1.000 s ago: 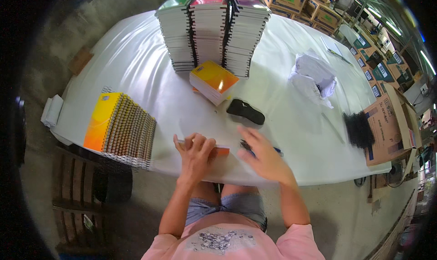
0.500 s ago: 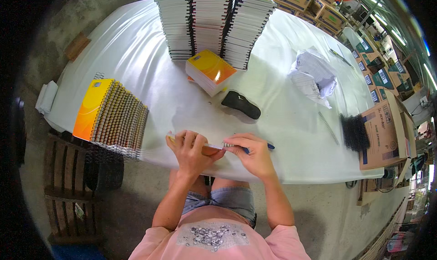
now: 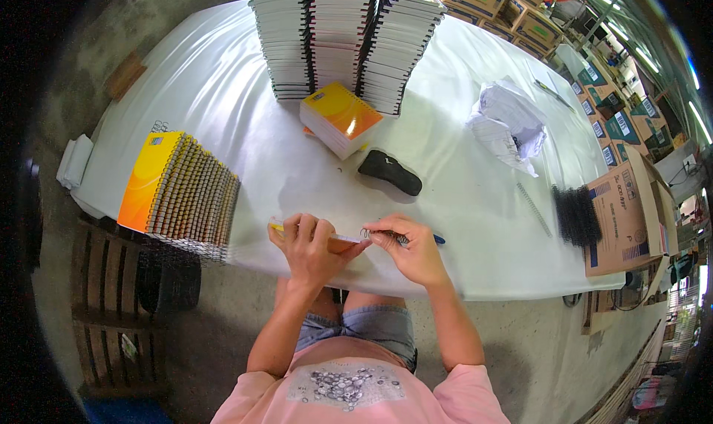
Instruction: The person binds wire-bound notebooks by aligning a spiral binding through the paper holes and then using pliers to trim and secure the end of the wire. They handle one notebook at a time from a stack, manipulate the spiral, cut the excess wire, and place the finished notebook back into a stack.
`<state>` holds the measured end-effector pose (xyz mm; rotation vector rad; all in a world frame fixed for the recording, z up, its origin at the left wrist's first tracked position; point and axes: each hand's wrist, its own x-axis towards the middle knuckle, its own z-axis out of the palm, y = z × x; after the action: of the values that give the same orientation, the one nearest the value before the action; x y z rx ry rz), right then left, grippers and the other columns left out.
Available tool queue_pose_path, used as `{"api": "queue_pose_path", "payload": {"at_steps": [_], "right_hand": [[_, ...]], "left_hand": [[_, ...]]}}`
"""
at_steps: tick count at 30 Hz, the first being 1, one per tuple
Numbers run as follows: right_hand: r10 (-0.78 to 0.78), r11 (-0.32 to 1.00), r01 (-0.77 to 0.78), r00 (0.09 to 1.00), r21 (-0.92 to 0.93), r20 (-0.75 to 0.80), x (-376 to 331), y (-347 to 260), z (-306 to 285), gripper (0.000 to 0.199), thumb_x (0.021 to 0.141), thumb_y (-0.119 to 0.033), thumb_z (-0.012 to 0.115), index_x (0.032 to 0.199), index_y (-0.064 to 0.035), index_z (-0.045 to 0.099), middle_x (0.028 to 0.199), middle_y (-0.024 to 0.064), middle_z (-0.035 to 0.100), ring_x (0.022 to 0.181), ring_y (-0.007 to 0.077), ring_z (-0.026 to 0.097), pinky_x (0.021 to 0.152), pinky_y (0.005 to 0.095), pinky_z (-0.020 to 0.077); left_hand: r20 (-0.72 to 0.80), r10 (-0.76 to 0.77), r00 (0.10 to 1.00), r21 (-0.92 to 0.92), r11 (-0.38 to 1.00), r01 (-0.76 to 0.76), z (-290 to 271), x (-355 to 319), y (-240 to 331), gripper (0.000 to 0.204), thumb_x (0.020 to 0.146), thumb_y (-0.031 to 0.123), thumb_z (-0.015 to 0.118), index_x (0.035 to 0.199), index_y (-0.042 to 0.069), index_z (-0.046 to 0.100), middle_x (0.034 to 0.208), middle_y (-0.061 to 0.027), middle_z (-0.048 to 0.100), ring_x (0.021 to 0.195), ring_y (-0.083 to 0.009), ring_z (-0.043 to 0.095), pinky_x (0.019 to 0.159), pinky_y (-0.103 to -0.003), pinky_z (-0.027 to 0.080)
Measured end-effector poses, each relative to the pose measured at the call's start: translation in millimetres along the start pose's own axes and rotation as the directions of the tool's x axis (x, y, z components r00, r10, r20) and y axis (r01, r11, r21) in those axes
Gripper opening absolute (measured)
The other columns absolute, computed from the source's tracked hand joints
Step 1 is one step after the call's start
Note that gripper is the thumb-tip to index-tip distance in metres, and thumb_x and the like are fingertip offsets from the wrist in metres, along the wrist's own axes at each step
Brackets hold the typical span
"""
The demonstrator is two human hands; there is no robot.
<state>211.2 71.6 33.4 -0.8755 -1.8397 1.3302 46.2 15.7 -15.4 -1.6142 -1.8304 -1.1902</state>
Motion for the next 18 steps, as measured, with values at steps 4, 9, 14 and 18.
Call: {"api": "queue_pose_path", "payload": {"at_steps": [4, 9, 14, 18], "right_hand": [[-0.011, 0.996, 0.018, 0.997, -0.086, 0.075, 0.9, -2.9, 0.0, 0.014, 0.082, -0.001, 0.063, 0.095, -0.0019, 0.067, 0.084, 0.007, 0.061, 0.078, 0.0138, 0.057, 0.07, 0.025, 0.0458], [-0.018, 0.998, 0.022, 0.998, -0.06, 0.068, 2.5, -0.2, -0.2, 0.014, 0.082, -0.001, 0.063, 0.095, -0.0015, 0.067, 0.084, 0.0068, 0.061, 0.08, 0.0135, 0.057, 0.07, 0.0249, 0.0457], [-0.054, 0.986, 0.078, 0.986, -0.149, 0.159, 2.9, -3.0, -0.4, 0.013, 0.084, -0.002, 0.06, 0.095, -0.002, 0.068, 0.083, 0.0067, 0.061, 0.075, 0.0125, 0.056, 0.066, 0.0247, 0.0445], [0.083, 0.994, -0.059, 0.957, -0.092, 0.277, 1.1, -6.5, -5.0, 0.018, 0.086, -0.005, 0.058, 0.103, -0.0037, 0.064, 0.083, 0.0075, 0.06, 0.067, 0.0135, 0.055, 0.063, 0.0255, 0.0434]], "left_hand": [[0.028, 0.002, 1.0, -0.024, 1.0, -0.002, -2.4, -1.8, -0.2, 0.049, 0.05, 0.049, 0.08, 0.067, 0.014, 0.05, 0.079, -0.0021, 0.048, 0.087, -0.0241, 0.047, 0.078, -0.049, 0.028], [0.02, 0.0, 1.0, 0.032, 0.999, -0.001, -2.2, -1.6, 1.3, 0.049, 0.047, 0.049, 0.08, 0.067, 0.015, 0.05, 0.08, -0.0016, 0.048, 0.088, -0.0238, 0.047, 0.081, -0.05, 0.026], [0.031, -0.03, 0.999, 0.025, 0.999, 0.029, -4.3, 1.4, 5.7, 0.05, 0.044, 0.049, 0.079, 0.068, 0.015, 0.05, 0.08, -0.001, 0.048, 0.088, -0.0233, 0.046, 0.081, -0.049, 0.025], [0.089, -0.035, 0.995, 0.03, 0.999, 0.032, -7.0, 2.1, 6.5, 0.05, 0.045, 0.05, 0.078, 0.068, 0.016, 0.051, 0.081, -0.0007, 0.048, 0.088, -0.0225, 0.046, 0.08, -0.049, 0.026]]}}
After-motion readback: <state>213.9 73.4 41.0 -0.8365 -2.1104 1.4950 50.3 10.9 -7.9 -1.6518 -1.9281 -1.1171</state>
